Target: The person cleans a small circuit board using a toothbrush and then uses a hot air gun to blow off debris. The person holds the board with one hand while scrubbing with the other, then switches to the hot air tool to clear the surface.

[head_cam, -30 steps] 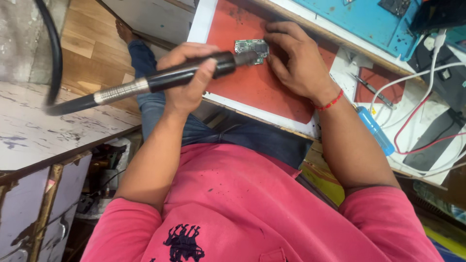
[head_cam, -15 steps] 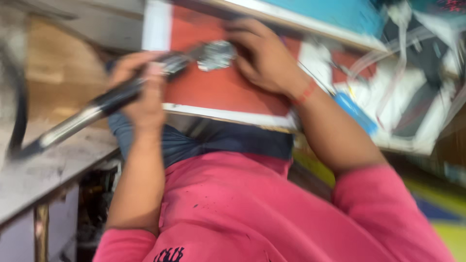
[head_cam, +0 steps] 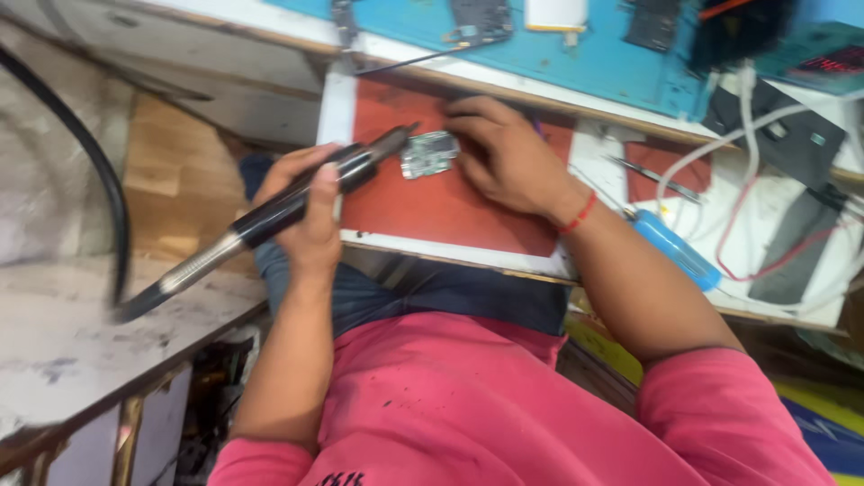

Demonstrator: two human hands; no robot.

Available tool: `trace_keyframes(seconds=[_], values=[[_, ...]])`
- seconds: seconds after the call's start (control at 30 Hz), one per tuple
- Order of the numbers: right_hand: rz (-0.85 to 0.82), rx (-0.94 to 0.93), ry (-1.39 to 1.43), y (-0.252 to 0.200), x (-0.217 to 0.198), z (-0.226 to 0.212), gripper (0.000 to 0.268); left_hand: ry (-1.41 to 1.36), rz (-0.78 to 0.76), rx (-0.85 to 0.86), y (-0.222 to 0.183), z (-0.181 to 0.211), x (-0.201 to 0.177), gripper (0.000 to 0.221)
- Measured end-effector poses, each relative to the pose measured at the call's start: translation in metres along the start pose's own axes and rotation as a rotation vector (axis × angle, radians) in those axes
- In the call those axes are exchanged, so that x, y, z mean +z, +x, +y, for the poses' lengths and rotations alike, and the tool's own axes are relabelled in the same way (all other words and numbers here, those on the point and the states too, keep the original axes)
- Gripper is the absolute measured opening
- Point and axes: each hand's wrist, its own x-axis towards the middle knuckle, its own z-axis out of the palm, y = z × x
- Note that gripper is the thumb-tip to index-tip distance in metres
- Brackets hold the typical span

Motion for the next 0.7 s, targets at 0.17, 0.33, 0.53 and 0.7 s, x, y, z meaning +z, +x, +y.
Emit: trace_keyframes(seconds=[0.17, 0.33, 0.53, 0.7], values=[[-0.027, 0.007, 0.007, -0.008, 0.005, 0.009, 0.036, -0.051, -0.07, -0.04, -0.007, -0.002, -0.002, 0.019], [-0.015, 0.001, 0.0, -0.004, 0.001, -0.003, 0.036, 0.034, -0.116, 0.019, 0.0, 0.006, -0.001, 0.017], [0.061, -0.038, -0.01, -0.008, 0.001, -0.001, 0.032, 0.023, -0.085, 0.033, 0.0, 0.011, 0.002, 0.017], [0.24, -0.143, -0.088, 0.023, -0.018, -0.025, 0.02, 0.041, -0.094, 0.069, 0.012, 0.019, 0.004, 0.019]])
